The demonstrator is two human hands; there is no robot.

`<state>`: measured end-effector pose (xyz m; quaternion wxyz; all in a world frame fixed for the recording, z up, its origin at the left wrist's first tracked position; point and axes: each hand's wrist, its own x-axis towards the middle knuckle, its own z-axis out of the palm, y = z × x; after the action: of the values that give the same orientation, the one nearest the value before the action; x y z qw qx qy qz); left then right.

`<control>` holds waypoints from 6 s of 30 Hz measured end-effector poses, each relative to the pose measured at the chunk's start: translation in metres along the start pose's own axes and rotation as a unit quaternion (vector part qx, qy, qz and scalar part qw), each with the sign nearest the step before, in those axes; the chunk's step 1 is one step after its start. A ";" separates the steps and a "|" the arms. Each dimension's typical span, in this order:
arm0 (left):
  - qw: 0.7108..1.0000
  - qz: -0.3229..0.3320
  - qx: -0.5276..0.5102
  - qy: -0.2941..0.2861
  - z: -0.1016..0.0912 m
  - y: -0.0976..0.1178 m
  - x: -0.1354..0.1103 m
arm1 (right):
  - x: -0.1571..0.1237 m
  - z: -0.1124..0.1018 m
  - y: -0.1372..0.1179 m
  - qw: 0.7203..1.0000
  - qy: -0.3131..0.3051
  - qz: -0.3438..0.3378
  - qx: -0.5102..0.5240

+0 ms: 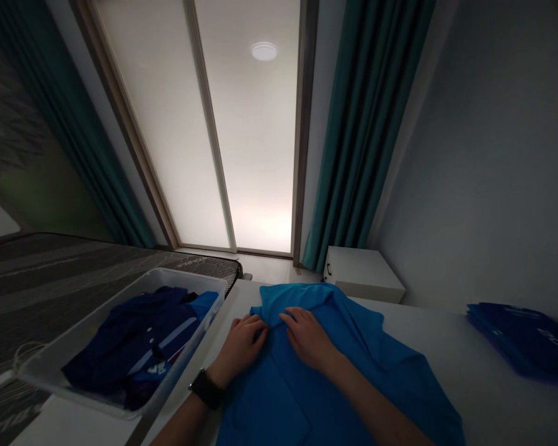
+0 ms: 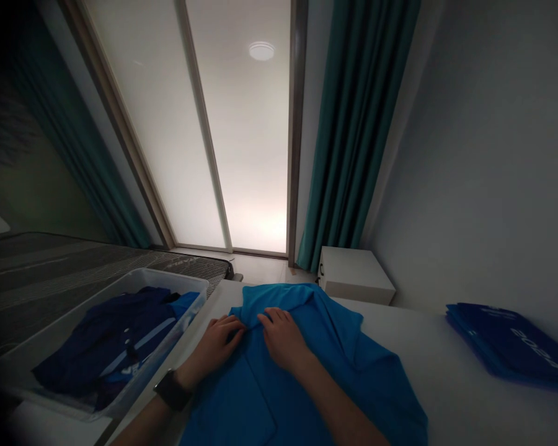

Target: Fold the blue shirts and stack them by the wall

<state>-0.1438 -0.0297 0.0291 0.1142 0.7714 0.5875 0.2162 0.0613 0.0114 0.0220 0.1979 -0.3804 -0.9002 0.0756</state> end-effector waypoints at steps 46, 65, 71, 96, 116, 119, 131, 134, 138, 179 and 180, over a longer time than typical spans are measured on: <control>0.972 -0.118 -0.197 -0.046 -0.002 -0.069 0.130 | -0.007 0.020 -0.009 0.999 0.016 0.022 0.038; 0.992 0.016 -0.057 -0.110 -0.034 -0.033 0.124 | -0.006 0.020 -0.007 0.998 0.010 0.025 0.053; 0.994 0.035 0.014 -0.103 -0.038 -0.029 0.118 | -0.006 0.018 -0.008 0.998 0.007 0.025 0.054; 0.995 -0.080 -0.030 0.055 -0.003 -0.050 0.093 | -0.006 0.016 -0.008 0.997 -0.009 0.034 0.066; 0.965 -0.081 -0.222 0.110 0.017 -0.049 0.075 | -0.007 0.015 -0.008 0.997 -0.004 0.033 0.066; 0.963 -0.088 -0.232 0.104 0.018 -0.050 0.075 | -0.004 0.000 -0.008 0.997 0.026 0.035 0.071; 0.969 -0.099 -0.217 0.064 0.010 -0.043 0.076 | -0.035 -0.076 0.078 0.975 0.008 0.218 0.032; 0.967 -0.106 -0.223 0.059 0.008 -0.042 0.077 | -0.061 -0.087 0.118 0.946 0.020 0.324 -0.011; 0.965 -0.109 -0.229 0.073 0.006 -0.039 0.077 | -0.084 -0.092 0.154 0.913 0.019 0.407 -0.036; 0.911 -0.147 -0.332 0.194 -0.046 -0.020 0.144 | -0.054 -0.150 0.207 0.847 0.151 0.471 0.195; 0.904 -0.151 -0.349 0.195 -0.047 -0.020 0.149 | -0.053 -0.150 0.206 0.843 0.165 0.469 0.207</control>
<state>-0.1508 0.1145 0.0918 0.2904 0.5264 0.5946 0.5339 0.2918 0.1159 0.0838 0.3585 -0.7143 -0.5318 0.2802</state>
